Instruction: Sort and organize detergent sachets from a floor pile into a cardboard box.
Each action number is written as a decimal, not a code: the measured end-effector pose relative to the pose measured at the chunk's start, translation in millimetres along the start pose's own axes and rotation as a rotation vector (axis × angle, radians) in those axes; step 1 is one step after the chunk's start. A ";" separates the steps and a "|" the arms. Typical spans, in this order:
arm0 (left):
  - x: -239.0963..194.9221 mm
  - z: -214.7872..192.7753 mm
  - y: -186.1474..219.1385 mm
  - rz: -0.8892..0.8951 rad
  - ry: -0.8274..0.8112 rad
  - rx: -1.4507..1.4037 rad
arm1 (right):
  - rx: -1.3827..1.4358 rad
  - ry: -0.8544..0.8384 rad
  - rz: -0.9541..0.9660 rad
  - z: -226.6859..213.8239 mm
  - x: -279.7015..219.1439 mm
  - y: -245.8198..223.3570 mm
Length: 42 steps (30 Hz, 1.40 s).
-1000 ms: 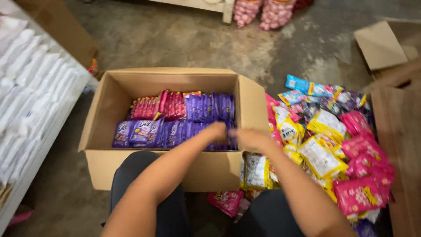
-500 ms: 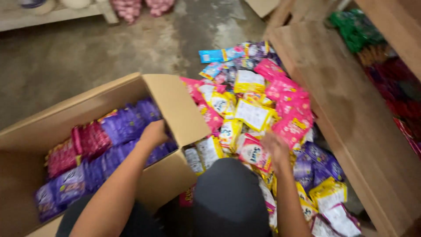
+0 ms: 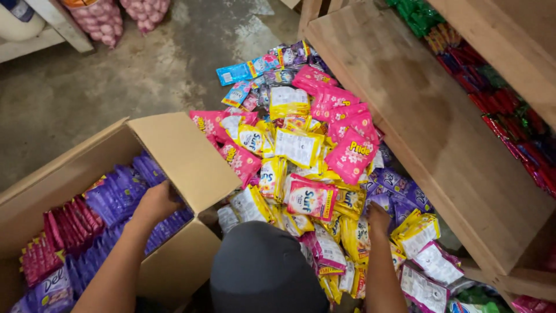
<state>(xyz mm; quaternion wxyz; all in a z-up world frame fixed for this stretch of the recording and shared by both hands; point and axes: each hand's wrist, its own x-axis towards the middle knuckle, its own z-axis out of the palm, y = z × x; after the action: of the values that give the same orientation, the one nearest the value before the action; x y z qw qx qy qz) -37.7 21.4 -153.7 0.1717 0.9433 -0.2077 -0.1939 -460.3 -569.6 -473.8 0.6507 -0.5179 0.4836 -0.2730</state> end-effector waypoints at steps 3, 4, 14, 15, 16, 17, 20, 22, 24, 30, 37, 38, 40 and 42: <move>2.1 -0.7 -3.0 -0.028 -0.049 0.008 | -0.036 0.125 0.171 38.0 19.2 -10.6; 3.1 -3.9 -1.1 -0.030 -0.045 0.007 | -0.036 0.120 0.169 45.2 16.8 -18.5; 14.9 -24.6 -3.5 -0.022 -0.203 0.045 | -0.022 0.001 0.252 37.1 51.8 12.3; 17.4 -25.4 -8.6 0.008 -0.179 0.057 | -0.022 -0.019 0.162 34.8 50.9 20.0; 18.0 -27.0 -10.8 0.009 -0.180 0.058 | -0.022 -0.019 0.163 25.8 50.0 28.9; 18.9 -30.2 -13.7 0.002 -0.126 0.063 | -0.267 0.129 -0.079 21.4 52.5 36.5; 0.2 -61.6 11.2 -0.013 0.047 0.016 | -0.415 0.325 -0.431 19.0 32.1 22.3; -14.8 -79.0 33.3 -0.028 0.154 -0.035 | -0.323 0.372 -0.527 33.2 -12.0 -62.2; -23.4 -88.9 51.3 0.008 0.267 -0.039 | -0.490 0.341 -0.819 61.2 -141.0 -233.7; -24.3 -89.0 97.2 0.245 0.285 -0.305 | -0.126 -0.119 -1.018 91.3 -201.0 -437.3; -36.4 -96.3 144.7 0.530 0.069 -0.790 | -0.017 -0.436 -1.170 204.2 -254.0 -540.2; -41.9 -103.9 150.5 0.613 -0.103 -0.945 | 0.054 -0.587 -1.130 231.5 -269.2 -554.8; -50.0 -115.2 156.2 0.684 -0.251 -1.102 | 0.128 -0.767 -1.083 290.3 -329.3 -582.6; -54.2 -119.1 156.9 0.792 -0.539 -1.372 | 0.022 -0.947 -0.858 347.3 -419.7 -606.6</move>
<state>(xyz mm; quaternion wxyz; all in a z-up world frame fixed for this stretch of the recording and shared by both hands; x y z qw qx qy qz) -82.1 -58.8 28.9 0.7076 0.4082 -0.3937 -0.4215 -216.0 -258.8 239.3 0.6320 -0.7232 -0.1098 -0.2558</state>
